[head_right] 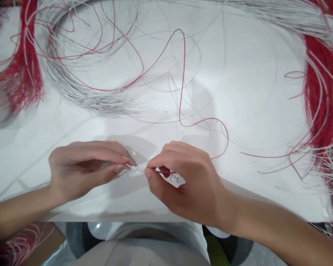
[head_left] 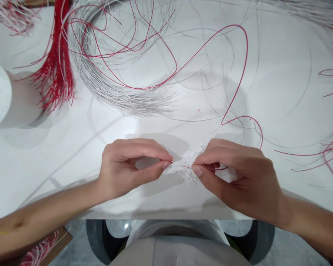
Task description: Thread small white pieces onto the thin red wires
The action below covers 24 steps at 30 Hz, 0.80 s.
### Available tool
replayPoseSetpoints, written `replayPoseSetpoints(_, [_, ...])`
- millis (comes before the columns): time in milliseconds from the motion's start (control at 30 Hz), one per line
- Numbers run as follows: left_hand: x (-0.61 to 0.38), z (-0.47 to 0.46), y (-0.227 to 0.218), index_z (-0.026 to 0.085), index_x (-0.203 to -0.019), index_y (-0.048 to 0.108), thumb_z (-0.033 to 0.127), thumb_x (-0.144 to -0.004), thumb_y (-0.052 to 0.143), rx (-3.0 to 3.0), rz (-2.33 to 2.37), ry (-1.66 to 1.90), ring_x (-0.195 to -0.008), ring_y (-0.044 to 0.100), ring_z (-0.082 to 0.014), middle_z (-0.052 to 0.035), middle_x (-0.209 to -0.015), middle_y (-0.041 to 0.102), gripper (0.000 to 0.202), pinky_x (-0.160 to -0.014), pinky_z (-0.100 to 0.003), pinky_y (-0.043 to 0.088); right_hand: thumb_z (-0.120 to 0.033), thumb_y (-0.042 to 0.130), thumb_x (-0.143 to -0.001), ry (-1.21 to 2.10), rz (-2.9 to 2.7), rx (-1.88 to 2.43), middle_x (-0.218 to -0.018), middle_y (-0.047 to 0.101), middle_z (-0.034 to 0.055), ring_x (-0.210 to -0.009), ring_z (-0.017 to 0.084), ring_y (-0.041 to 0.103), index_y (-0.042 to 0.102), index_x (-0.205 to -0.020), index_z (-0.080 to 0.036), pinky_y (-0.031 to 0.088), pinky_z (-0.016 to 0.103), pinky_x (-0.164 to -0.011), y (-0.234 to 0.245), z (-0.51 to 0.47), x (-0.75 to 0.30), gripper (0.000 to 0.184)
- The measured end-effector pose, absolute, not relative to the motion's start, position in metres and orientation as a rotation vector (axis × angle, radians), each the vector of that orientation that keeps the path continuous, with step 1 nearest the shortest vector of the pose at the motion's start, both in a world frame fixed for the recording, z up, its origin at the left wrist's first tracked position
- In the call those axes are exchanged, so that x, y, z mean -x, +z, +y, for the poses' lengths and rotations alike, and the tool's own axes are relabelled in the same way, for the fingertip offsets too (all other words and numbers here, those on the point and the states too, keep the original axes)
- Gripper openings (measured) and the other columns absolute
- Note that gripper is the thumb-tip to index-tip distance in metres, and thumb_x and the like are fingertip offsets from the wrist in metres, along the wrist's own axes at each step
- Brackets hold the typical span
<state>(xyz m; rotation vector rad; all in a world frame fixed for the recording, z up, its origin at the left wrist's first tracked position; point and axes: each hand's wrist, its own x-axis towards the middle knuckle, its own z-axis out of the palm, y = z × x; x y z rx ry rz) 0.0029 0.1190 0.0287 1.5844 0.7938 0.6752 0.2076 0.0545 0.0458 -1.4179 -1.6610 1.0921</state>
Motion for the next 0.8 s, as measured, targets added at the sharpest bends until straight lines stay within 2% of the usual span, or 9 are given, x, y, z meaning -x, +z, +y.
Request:
replayPoseSetpoints(267, [-0.0018, 0.1201, 0.0287, 0.022, -0.081, 0.074, 0.012, -0.074, 0.071, -1.643, 0.797, 0.684, -0.064, 0.067, -0.0158, -0.0024, -0.073, 0.073, 0.013, -0.056, -0.025, 0.056, -0.011, 0.057, -0.08, 1.093, -1.664, 1.431, -0.059, 0.057, -0.0033, -0.056, 0.009, 0.052, 0.06, -0.074, -0.021, 0.043, 0.023, -0.053, 0.0465, 0.055, -0.208, 0.012])
replayPoseSetpoints(600, [-0.0051, 0.1184, 0.0289, 0.028, -0.085, 0.074, 0.008, -0.071, 0.072, -1.629, 0.773, 0.703, -0.064, 0.066, -0.0164, -0.0008, -0.072, 0.073, 0.025, -0.055, -0.026, 0.055, -0.011, 0.057, -0.081, 1.074, -1.664, 1.408, -0.059, 0.058, -0.0031, -0.055, 0.01, 0.052, 0.058, -0.073, -0.022, 0.043, 0.023, -0.051, 0.0468, 0.0555, -0.2082, 0.013])
replayPoseSetpoints(800, [-0.0063, 0.119, 0.0287, 0.027, -0.084, 0.073, 0.006, -0.072, 0.069, -1.662, 0.757, 0.714, -0.064, 0.067, -0.0161, -0.0013, -0.072, 0.073, 0.025, -0.054, -0.026, 0.055, -0.011, 0.057, -0.08, 1.086, -1.658, 1.413, -0.058, 0.057, -0.0031, -0.055, 0.01, 0.052, 0.059, -0.074, -0.022, 0.042, 0.023, -0.051, 0.0468, 0.0555, -0.2078, 0.013])
